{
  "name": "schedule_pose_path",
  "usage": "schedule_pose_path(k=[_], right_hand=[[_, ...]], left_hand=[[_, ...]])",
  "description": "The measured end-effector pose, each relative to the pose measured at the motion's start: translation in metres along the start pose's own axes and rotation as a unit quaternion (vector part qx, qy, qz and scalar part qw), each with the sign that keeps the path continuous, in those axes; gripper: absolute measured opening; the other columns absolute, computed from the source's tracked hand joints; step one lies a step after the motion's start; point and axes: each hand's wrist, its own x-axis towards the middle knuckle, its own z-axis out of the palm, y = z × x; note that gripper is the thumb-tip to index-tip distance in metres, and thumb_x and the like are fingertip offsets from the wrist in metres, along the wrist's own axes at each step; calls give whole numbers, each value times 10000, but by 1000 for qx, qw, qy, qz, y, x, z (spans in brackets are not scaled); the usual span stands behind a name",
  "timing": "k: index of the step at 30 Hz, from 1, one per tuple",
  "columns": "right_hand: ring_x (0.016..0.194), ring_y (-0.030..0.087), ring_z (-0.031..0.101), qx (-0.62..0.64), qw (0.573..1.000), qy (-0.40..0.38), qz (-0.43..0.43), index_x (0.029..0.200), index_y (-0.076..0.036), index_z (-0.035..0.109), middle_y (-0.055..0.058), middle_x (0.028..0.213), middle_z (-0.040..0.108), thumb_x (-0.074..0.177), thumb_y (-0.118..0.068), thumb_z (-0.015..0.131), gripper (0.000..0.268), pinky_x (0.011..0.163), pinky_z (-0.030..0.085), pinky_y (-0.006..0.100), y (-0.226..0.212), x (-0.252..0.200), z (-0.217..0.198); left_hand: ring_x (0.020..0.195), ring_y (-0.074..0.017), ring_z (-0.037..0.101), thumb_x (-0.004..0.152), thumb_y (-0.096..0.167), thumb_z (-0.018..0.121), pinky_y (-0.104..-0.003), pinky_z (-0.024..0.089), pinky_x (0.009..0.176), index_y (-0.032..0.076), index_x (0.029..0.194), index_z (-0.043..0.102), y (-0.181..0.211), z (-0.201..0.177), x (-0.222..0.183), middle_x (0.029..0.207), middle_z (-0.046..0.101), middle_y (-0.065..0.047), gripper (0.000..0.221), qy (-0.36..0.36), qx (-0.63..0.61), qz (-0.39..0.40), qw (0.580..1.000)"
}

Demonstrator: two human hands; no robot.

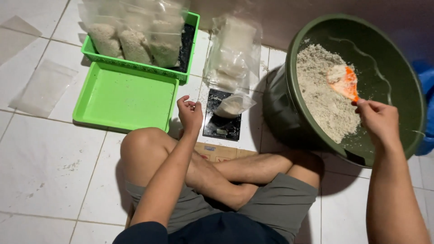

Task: Filling small plastic bags with powder from a large basin, weighing them on a scale, and organizing them in a tray.

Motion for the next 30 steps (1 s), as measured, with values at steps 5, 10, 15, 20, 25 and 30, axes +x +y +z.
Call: schedule_pose_path(k=[5, 10, 15, 20, 25, 30], right_hand=[[610, 109, 475, -62, 997, 14, 45, 1083, -25, 726, 89, 854, 650, 1047, -218, 618, 225, 522, 387, 236, 3, -10, 0], [635, 105, 470, -55, 997, 19, 54, 1062, -10, 720, 61, 844, 624, 1071, -236, 605, 254, 541, 400, 247, 14, -17, -3], [630, 88, 517, -52, 994, 42, 88, 1119, -56, 703, 87, 888, 671, 1056, -208, 625, 182, 525, 417, 223, 12, -29, -6], [696, 104, 514, 23, 999, 17, 17, 1102, -52, 691, 52, 832, 601, 1111, -208, 596, 183, 589, 417, 234, -6, -48, -6], [576, 70, 431, -9, 999, 21, 31, 1106, -47, 701, 56, 837, 627, 1085, -187, 591, 179, 473, 330, 217, -11, -48, 2], [530, 86, 390, -81, 995, 17, 52, 1076, -30, 728, 94, 861, 662, 1060, -217, 603, 226, 467, 335, 233, -11, -49, 9]], left_hand=[[702, -142, 534, 882, 102, 625, -297, 470, 648, 56, 1231, 408, 9, -1, -5, 840, 540, -32, 413, 7, -30, 25, 999], [703, -142, 545, 877, 104, 627, -302, 475, 661, 76, 1223, 414, 16, -2, -6, 849, 549, -33, 407, 14, -37, 9, 999], [693, -141, 550, 879, 102, 627, -301, 478, 654, 75, 1223, 415, 17, -4, -7, 836, 547, -30, 405, 9, -47, 14, 999], [677, -125, 542, 866, 114, 632, -286, 463, 629, 78, 1227, 423, 20, -3, -8, 840, 553, -23, 419, -3, -43, -7, 999], [690, -126, 547, 873, 108, 630, -286, 470, 643, 73, 1232, 421, 18, -5, -7, 843, 554, -24, 417, -8, -37, -4, 999], [682, -133, 551, 872, 113, 650, -290, 471, 642, 83, 1220, 429, 9, -6, -3, 835, 562, -20, 414, 0, -44, 12, 999]])
